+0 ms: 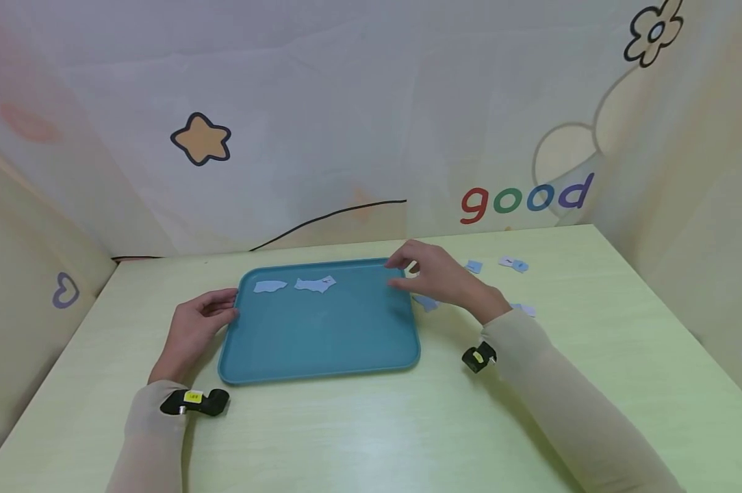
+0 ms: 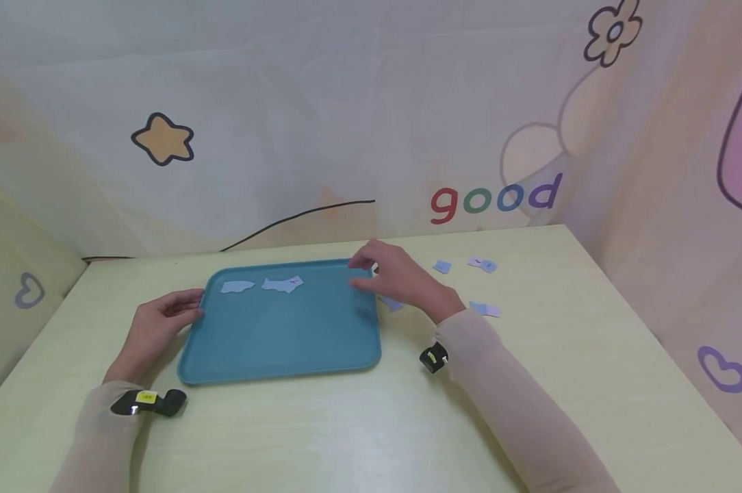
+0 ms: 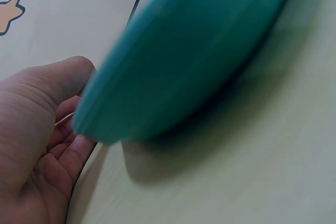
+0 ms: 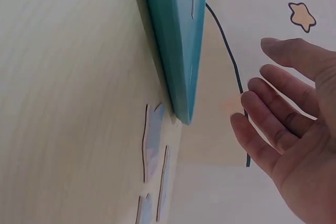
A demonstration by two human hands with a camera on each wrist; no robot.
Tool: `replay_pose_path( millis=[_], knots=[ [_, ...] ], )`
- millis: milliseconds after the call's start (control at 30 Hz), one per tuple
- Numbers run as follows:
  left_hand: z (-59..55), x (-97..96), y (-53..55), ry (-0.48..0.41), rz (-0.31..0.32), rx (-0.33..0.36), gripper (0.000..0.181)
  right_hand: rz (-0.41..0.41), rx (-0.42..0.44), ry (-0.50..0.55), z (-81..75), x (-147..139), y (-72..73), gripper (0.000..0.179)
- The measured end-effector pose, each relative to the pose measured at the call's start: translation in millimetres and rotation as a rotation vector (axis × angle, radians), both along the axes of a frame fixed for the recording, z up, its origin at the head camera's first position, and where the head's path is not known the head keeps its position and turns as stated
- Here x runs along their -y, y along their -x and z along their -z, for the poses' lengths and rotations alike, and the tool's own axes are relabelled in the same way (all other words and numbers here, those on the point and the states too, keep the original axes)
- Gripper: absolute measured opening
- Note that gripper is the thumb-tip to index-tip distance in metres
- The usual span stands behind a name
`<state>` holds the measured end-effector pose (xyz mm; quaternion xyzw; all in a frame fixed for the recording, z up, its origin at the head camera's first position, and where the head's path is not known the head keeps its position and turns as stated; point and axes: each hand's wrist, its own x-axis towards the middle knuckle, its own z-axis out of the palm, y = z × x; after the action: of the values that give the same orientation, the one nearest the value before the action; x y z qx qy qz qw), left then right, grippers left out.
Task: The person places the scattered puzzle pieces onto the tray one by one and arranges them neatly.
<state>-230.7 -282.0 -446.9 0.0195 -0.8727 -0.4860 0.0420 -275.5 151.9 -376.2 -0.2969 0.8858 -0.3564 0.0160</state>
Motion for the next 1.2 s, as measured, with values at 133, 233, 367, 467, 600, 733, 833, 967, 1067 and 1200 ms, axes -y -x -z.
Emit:
replay_pose_path(
  millis=[133,233,367,467,600,733,833,967,1067,1200],
  knots=[
    [-1.0,-0.3,-0.6,0.001,0.003,0.000,0.046,0.042,0.018,0.018,2.1,-10.2,-4.9,0.037],
    [-1.9,-0.4,-0.7,0.001,0.002,0.002,0.047,0.082,0.039,0.016,3.9,-18.1,-7.1,0.038],
    [-2.9,-0.2,-0.9,0.002,0.003,0.001,0.047,0.124,0.065,-0.009,7.3,-26.7,-6.8,0.037],
    [-3.0,0.1,-1.0,0.001,0.006,-0.001,0.047,0.131,0.085,-0.010,8.4,-31.7,-7.1,0.035],
    [-2.7,-0.2,-0.7,0.007,0.007,-0.003,0.047,0.140,0.108,-0.025,7.9,-37.9,-7.7,0.035],
    [-3.3,-1.4,-0.6,0.011,0.006,-0.001,0.047,0.157,0.127,-0.042,7.6,-46.0,-6.6,0.036],
    [-2.9,-3.0,-0.2,0.006,0.008,0.004,0.048,0.165,0.134,-0.041,8.0,-54.2,-5.7,0.036],
    [-0.6,-3.0,-0.3,0.007,0.010,0.008,0.048,0.163,0.134,-0.045,9.2,-61.5,-5.9,0.035],
    [0.1,-1.7,-0.9,0.013,0.011,0.003,0.047,0.161,0.134,-0.051,10.4,-63.1,-5.3,0.035],
    [-0.6,-0.5,-1.4,0.020,0.013,-0.010,0.047,0.148,0.137,-0.059,12.5,-62.8,-3.6,0.034]
  ],
)
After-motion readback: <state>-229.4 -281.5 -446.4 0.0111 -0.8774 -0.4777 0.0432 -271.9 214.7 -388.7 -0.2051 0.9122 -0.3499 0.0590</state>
